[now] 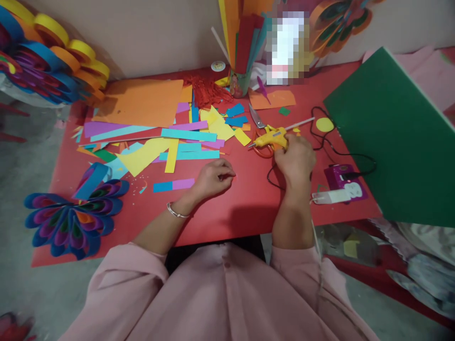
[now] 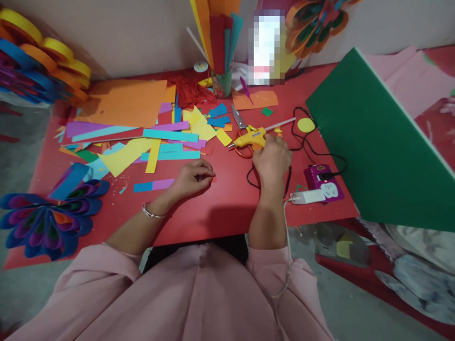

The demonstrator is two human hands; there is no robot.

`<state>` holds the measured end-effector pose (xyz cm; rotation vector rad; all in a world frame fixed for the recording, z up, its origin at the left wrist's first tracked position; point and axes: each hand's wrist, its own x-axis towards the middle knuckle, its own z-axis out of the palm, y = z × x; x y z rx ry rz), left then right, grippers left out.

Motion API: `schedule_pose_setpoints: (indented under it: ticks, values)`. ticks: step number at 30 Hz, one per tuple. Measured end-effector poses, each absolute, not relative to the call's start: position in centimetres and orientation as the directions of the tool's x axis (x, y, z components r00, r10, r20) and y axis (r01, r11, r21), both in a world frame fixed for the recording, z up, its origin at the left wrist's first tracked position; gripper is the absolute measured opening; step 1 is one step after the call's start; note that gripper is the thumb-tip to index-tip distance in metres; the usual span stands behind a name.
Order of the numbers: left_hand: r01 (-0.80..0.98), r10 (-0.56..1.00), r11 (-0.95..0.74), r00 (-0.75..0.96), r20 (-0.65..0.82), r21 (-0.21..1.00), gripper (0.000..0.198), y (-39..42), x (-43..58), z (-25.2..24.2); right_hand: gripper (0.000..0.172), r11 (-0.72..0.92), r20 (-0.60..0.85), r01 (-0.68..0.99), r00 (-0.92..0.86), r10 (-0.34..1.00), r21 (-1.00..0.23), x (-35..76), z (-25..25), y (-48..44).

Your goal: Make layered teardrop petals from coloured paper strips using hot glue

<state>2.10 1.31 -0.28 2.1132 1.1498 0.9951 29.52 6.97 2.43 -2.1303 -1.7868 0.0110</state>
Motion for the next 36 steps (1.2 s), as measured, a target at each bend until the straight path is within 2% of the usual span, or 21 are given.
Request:
schedule_pose_setpoints:
  ticks: [4,9,13,21,27,32,36]
  values:
    - [0.463,0.862,-0.495,0.367,0.349,0.735,0.024,1.3,2.0,-0.3,0.042,-0.131,0.158,0.953,0.179,0.971,-0.273,29.9,2.4,6.6]
    - [0.462,0.862,-0.493,0.378,0.339,0.738,0.025,1.3,2.0,-0.2,0.048,-0.176,0.214,0.927,0.255,0.943,-0.331,29.3,4.3,5.4]
    - [0.465,0.865,-0.486,0.377,0.331,0.740,0.022,1.3,2.0,-0.2,0.055,-0.112,0.200,0.926,0.194,0.960,-0.361,28.6,6.1,4.0]
    - [0.472,0.880,-0.455,0.367,0.300,0.756,0.020,1.3,1.9,0.0,0.049,0.093,0.253,0.949,-0.014,0.967,-0.302,29.2,6.6,2.8]
    - [0.481,0.884,-0.441,0.379,0.274,0.758,0.019,1.4,1.9,0.2,0.070,0.133,0.323,0.966,-0.056,0.945,-0.221,28.9,6.5,2.4]
    - [0.453,0.874,-0.463,0.376,0.308,0.761,0.022,1.4,2.0,0.3,0.057,0.173,0.298,0.965,-0.108,0.948,-0.198,28.7,6.2,2.4]
    - [0.457,0.875,-0.462,0.377,0.305,0.760,0.019,1.4,2.0,0.2,0.055,0.200,0.284,0.964,-0.145,0.948,-0.176,28.5,6.0,2.7]
